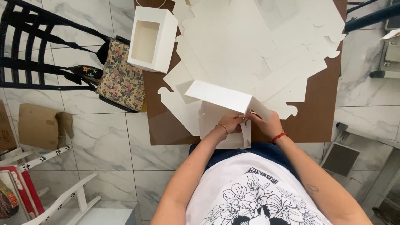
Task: The person assembles white cardboard boxes by folding flat sheets along pre-scored lines and tucking tabs into slots. They complete one box and set it aside, then begin a second box in the same way.
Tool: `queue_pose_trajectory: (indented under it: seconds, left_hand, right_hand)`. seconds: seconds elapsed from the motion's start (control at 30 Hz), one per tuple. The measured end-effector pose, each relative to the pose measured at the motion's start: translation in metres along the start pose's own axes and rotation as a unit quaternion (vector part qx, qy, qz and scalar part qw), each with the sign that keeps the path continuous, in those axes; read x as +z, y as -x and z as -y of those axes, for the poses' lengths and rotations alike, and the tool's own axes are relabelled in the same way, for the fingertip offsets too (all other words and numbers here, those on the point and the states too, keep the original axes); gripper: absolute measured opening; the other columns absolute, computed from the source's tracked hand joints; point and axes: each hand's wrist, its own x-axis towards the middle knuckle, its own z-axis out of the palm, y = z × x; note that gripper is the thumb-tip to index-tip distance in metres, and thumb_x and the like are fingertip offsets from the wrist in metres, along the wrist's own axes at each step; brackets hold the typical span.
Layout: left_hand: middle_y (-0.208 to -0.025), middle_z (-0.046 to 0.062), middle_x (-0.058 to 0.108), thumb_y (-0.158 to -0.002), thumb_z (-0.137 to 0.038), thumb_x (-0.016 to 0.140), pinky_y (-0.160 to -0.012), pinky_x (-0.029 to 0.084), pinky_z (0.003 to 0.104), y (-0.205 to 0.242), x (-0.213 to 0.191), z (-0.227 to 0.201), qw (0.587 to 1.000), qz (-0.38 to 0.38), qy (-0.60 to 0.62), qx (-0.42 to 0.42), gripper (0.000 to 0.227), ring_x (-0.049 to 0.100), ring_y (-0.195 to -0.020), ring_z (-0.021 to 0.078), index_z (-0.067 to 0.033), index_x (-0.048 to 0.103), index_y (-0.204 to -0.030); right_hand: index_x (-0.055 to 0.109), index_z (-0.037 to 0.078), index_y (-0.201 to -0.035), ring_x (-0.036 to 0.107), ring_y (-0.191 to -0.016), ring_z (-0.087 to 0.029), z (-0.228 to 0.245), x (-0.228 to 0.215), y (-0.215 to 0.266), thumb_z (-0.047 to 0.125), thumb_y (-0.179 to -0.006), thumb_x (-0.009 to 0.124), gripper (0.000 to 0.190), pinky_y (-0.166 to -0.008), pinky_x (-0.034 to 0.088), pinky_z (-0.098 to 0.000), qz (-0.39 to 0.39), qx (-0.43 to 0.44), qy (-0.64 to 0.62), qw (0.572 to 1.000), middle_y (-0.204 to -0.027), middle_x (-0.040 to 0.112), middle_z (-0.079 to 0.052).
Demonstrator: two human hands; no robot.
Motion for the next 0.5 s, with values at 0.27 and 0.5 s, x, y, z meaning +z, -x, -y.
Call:
queue_pose_trajectory:
  seconds: [0.27, 0.5]
  left_hand:
    - [-0.048, -0.002, 0.035, -0.074, -0.024, 0.061, -0.042, 0.036, 0.018, 0.075, 0.021, -0.06, 0.96, 0.022, 0.257, -0.11, 0.027, 0.037, -0.042, 0.0091, -0.0118, 0.048, -0.054]
    - [-0.096, 0.011, 0.059, -0.073, -0.023, 0.073, -0.072, 0.049, 0.032, -0.021, 0.01, 0.033, 0.979, 0.025, 0.188, -0.076, 0.061, 0.058, -0.083, 0.0211, -0.0102, 0.042, -0.124]
  right_hand:
    - [0.064, 0.0, -0.087, 0.058, -0.085, -0.035, 0.002, -0.005, 0.002, 0.036, -0.064, 0.076, 0.044, -0.074, 0.044, -0.0409, -0.008, 0.028, 0.006, 1.0, -0.083, 0.062, -0.02]
    - [0.064, 0.005, -0.095, 0.057, -0.092, -0.033, 0.009, -0.004, 0.005, 0.036, -0.067, 0.074, 0.042, -0.079, 0.044, -0.0379, 0.015, 0.052, 0.012, 0.998, -0.093, 0.062, -0.018]
